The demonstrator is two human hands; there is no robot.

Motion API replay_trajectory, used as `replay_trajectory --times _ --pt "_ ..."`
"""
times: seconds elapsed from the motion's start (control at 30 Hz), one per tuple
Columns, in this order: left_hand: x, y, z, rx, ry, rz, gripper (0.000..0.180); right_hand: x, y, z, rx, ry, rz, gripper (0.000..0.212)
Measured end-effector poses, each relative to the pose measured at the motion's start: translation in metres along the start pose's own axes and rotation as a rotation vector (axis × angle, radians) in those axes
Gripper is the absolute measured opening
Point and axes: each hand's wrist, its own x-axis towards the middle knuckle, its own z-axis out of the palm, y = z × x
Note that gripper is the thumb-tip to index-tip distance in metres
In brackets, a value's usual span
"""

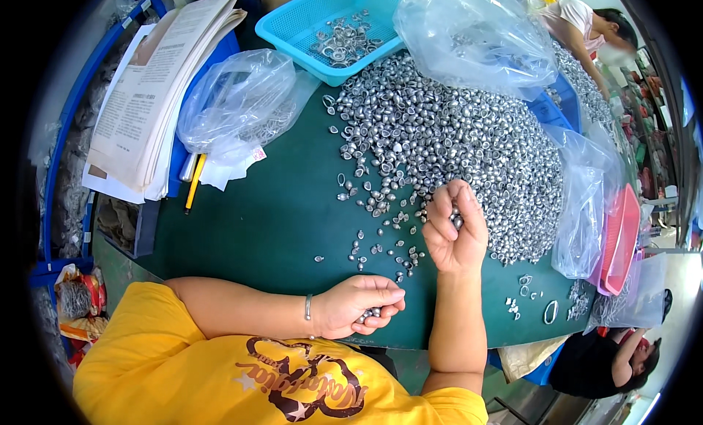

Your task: The person sorts small metal rings and components by hand on a green table, picking individual pieces from a large pile and placing them into a blue container and smaller groups.

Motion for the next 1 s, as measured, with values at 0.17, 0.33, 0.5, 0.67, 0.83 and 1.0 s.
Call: replay_trajectory --times 0.17,0.33,0.5,0.67,0.83,1.0 --pt "0.001 0.000 -0.001 0.004 -0.002 0.001 0.018 0.009 0.006 0.002 -0.830 0.338 -0.217 0.020" --pt "0.000 0.000 0.001 0.002 -0.007 -0.004 0.018 0.020 0.027 0.003 -1.966 0.377 -0.449 0.008" --pt "0.001 0.000 -0.001 -0.001 -0.002 -0.001 0.018 0.021 0.035 0.002 -2.307 0.344 -0.511 0.010" --pt "0.000 0.000 -0.001 0.000 -0.001 -0.001 0.019 0.021 0.033 -0.002 -2.332 0.405 -0.522 0.012" --pt "0.000 0.001 0.000 -0.006 -0.004 0.000 0.019 0.020 0.025 -0.008 -2.373 0.343 -0.675 0.015" --pt "-0.001 0.013 0.002 0.010 -0.037 0.094 0.018 0.009 0.008 0.012 -0.461 0.312 0.087 0.009"
